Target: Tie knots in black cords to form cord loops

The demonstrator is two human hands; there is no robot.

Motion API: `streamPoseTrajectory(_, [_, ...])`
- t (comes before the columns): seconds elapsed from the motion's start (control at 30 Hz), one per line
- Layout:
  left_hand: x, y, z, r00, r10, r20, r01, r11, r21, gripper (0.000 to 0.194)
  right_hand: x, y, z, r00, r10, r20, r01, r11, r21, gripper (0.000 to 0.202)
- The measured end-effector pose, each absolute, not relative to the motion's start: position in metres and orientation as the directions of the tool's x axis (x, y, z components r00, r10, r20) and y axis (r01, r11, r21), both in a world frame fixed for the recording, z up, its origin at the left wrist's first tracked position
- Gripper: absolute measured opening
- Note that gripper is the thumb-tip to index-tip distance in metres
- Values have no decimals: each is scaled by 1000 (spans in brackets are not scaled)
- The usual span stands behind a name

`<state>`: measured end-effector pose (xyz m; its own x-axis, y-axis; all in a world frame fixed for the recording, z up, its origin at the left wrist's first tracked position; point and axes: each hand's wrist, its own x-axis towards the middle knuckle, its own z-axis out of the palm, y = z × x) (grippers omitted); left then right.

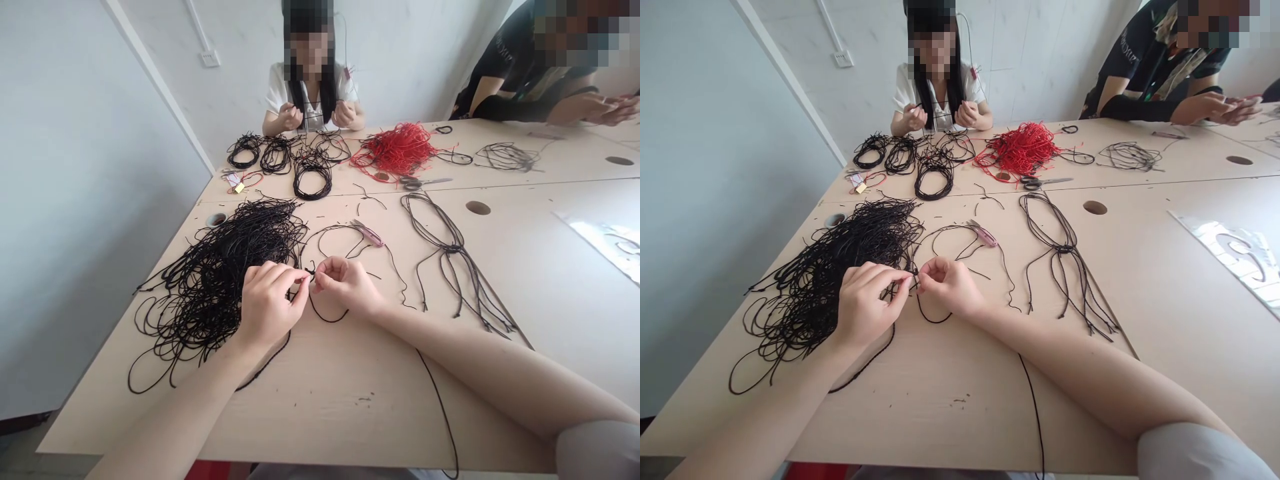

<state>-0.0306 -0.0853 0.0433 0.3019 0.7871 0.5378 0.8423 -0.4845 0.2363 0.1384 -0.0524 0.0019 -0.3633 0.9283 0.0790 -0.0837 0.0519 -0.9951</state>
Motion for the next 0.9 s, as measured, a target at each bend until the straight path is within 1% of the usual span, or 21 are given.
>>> streamPoseTrajectory(0.2, [-32,-83,41,298,787,540,840,-485,243,9,141,-53,6,-375,923,85,29,103,-994,9])
streamPoseTrajectory(0.5, [-33,-81,39,292,807,514,833,-478,277,11,141,-53,4,-423,899,112,87,163,-983,7])
streamPoseTrajectory(0.63, [-34,-78,37,327,801,501,799,-517,306,11,141,-53,4,-428,896,120,137,196,-971,7])
streamPoseTrajectory(0.73, [-33,-77,37,320,804,501,786,-520,333,10,140,-53,5,-435,893,121,127,194,-973,7])
streamPoseTrajectory(0.9, [-31,-78,37,274,834,479,800,-474,368,12,140,-54,5,-444,888,117,66,163,-984,8])
